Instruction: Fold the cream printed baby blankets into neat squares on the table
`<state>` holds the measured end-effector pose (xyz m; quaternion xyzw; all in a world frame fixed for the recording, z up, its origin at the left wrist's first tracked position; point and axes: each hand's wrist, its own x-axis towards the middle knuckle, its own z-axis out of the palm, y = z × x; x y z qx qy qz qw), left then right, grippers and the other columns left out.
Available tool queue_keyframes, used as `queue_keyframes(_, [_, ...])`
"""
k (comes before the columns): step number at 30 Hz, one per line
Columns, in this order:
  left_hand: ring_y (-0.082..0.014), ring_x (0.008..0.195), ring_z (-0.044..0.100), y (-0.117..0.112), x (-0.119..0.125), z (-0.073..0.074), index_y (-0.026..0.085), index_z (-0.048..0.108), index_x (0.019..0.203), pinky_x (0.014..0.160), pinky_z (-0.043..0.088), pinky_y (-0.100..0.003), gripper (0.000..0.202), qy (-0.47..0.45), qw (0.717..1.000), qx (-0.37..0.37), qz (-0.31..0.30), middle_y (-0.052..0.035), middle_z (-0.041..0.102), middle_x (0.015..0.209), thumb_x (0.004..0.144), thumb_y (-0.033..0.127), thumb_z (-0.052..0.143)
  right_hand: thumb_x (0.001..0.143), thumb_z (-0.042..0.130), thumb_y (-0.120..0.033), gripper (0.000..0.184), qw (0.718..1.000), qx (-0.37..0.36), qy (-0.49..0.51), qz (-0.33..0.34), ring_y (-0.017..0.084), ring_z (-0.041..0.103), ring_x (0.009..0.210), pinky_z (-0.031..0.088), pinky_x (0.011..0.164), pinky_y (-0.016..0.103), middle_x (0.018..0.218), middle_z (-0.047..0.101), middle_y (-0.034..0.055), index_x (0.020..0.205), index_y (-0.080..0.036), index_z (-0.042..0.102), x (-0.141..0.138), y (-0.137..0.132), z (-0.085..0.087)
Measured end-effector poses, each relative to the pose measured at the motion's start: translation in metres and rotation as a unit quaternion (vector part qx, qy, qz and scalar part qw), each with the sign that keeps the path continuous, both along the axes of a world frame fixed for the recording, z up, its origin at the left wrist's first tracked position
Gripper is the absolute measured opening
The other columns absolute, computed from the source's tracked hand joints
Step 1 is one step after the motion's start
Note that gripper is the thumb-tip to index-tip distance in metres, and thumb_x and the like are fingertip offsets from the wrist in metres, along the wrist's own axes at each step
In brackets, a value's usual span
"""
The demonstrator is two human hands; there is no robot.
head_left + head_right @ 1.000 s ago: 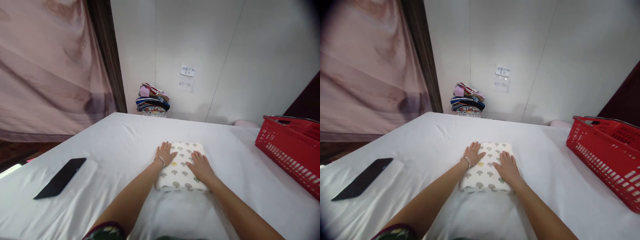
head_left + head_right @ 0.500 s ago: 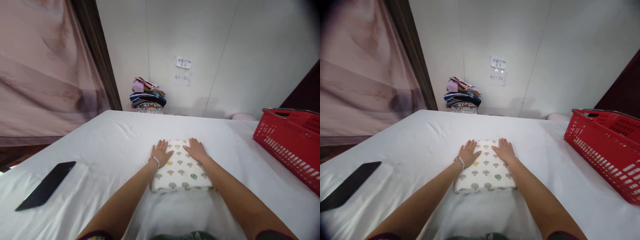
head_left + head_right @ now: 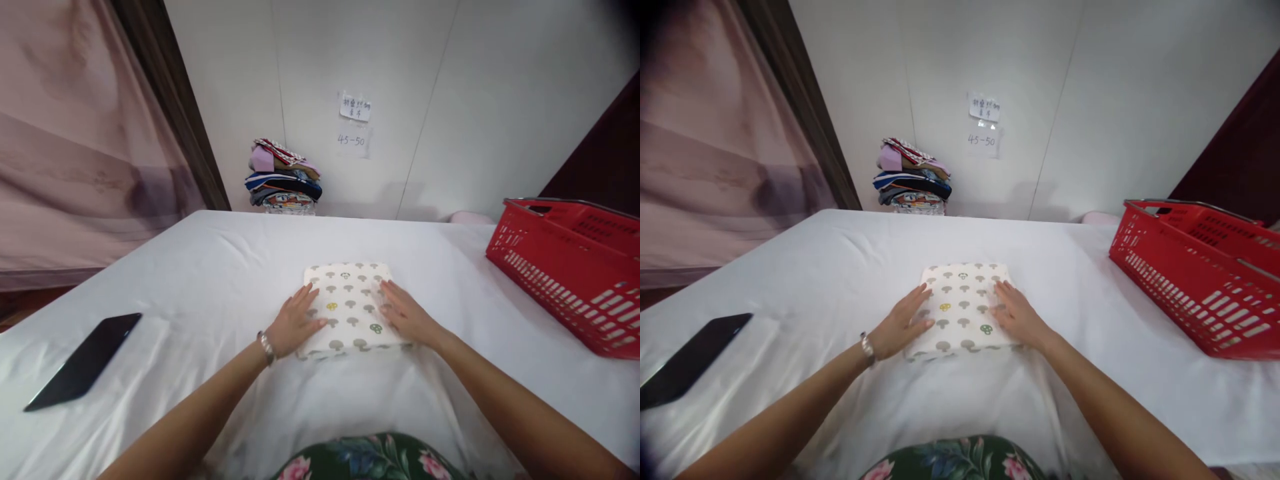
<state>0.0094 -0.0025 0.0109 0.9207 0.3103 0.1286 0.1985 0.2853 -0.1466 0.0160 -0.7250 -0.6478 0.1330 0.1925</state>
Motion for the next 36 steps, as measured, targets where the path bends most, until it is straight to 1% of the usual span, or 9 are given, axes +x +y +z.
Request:
queue_keyframes(3, [-0.025,0.132,0.022,-0.025,-0.028,-0.01,0.021,0.032,0.134,0.106,0.025,-0.046,0.067,-0.013,0.995,0.084,-0.045,-0.0083,0.027,0.143,0.077,0.051,0.049,0.086,0.038,-0.048,0.061,0.996,0.013,-0.008,0.084,0.021,0.015,0.133,0.019,0.108,0.042,0.145,0.021,0.0014,0.14,-0.026,0.019,-0.008,-0.043,-0.003])
queue_keyframes(6, [-0.0228,0.129,0.029,-0.037,-0.038,-0.022,0.021,0.036,0.131,0.105,0.032,-0.042,0.058,-0.036,0.988,0.14,-0.059,-0.0077,0.036,0.139,0.079,0.04,0.051,0.086,0.04,-0.036,0.055,0.991,0.02,-0.061,0.117,0.022,0.022,0.131,0.018,0.108,0.044,0.142,0.029,0.002,0.138,-0.024,0.027,-0.006,-0.06,-0.009])
queue_keyframes(10, [-0.0213,0.126,0.035,-0.039,-0.033,-0.029,0.021,0.039,0.128,0.103,0.036,-0.04,0.049,-0.069,0.982,0.173,-0.036,-0.006,0.041,0.135,0.081,0.034,0.046,0.083,0.035,-0.018,0.054,0.986,0.044,-0.113,0.118,0.02,0.024,0.131,0.022,0.107,0.046,0.141,0.029,0.0013,0.136,-0.022,0.032,0.0,-0.057,-0.02])
queue_keyframes(14, [-0.0214,0.126,0.036,-0.041,-0.028,-0.029,0.018,0.042,0.126,0.103,0.037,-0.038,0.048,-0.06,0.98,0.191,-0.02,-0.0065,0.043,0.134,0.08,0.031,0.046,0.078,0.033,-0.009,0.056,0.982,0.071,-0.146,0.101,0.02,0.026,0.13,0.025,0.106,0.046,0.139,0.035,0.003,0.134,-0.02,0.037,0.002,-0.054,-0.029])
queue_keyframes(19, [-0.0221,0.128,0.032,-0.046,-0.023,-0.033,0.019,0.045,0.125,0.102,0.037,-0.039,0.048,-0.019,0.979,0.204,-0.002,-0.0041,0.04,0.137,0.077,0.023,0.043,0.081,0.03,-0.006,0.05,0.975,0.101,-0.183,0.071,0.019,0.032,0.127,0.028,0.106,0.043,0.133,0.043,0.006,0.127,-0.016,0.047,0.007,-0.059,-0.039])
queue_keyframes(24, [-0.0219,0.129,0.029,-0.046,-0.023,-0.038,0.018,0.045,0.126,0.102,0.036,-0.04,0.05,0.0,0.977,0.212,-0.016,-0.0044,0.037,0.138,0.076,0.019,0.041,0.081,0.029,-0.006,0.051,0.977,0.091,-0.175,0.077,0.019,0.029,0.128,0.029,0.105,0.044,0.135,0.041,0.0054,0.128,-0.017,0.045,0.011,-0.064,-0.043])
queue_keyframes(29, [-0.023,0.128,0.031,-0.046,-0.026,-0.029,0.018,0.043,0.127,0.103,0.033,-0.042,0.053,0.021,0.981,0.193,-0.026,-0.0062,0.036,0.138,0.075,0.021,0.043,0.077,0.032,-0.005,0.058,0.983,0.08,-0.143,0.077,0.019,0.021,0.132,0.026,0.107,0.045,0.14,0.032,0.0052,0.134,-0.017,0.037,0.005,-0.067,-0.045])
queue_keyframes(33, [-0.0252,0.127,0.032,-0.048,-0.016,-0.011,0.021,0.042,0.128,0.103,0.03,-0.047,0.054,0.024,0.985,0.17,-0.019,-0.007,0.037,0.138,0.078,0.041,0.047,0.072,0.034,-0.004,0.066,0.99,0.051,-0.115,0.069,0.019,0.013,0.133,0.021,0.108,0.044,0.143,0.024,0.004,0.137,-0.015,0.031,-0.002,-0.071,-0.04])
queue_keyframes(36, [-0.0252,0.131,0.024,-0.049,-0.001,-0.003,0.023,0.037,0.132,0.105,0.023,-0.048,0.059,-0.004,0.984,0.179,-0.022,-0.0063,0.031,0.141,0.08,0.05,0.043,0.072,0.036,-0.007,0.068,0.996,0.004,-0.056,0.062,0.02,0.013,0.134,0.018,0.108,0.047,0.144,0.02,0.0011,0.138,-0.02,0.028,-0.003,-0.071,-0.024])
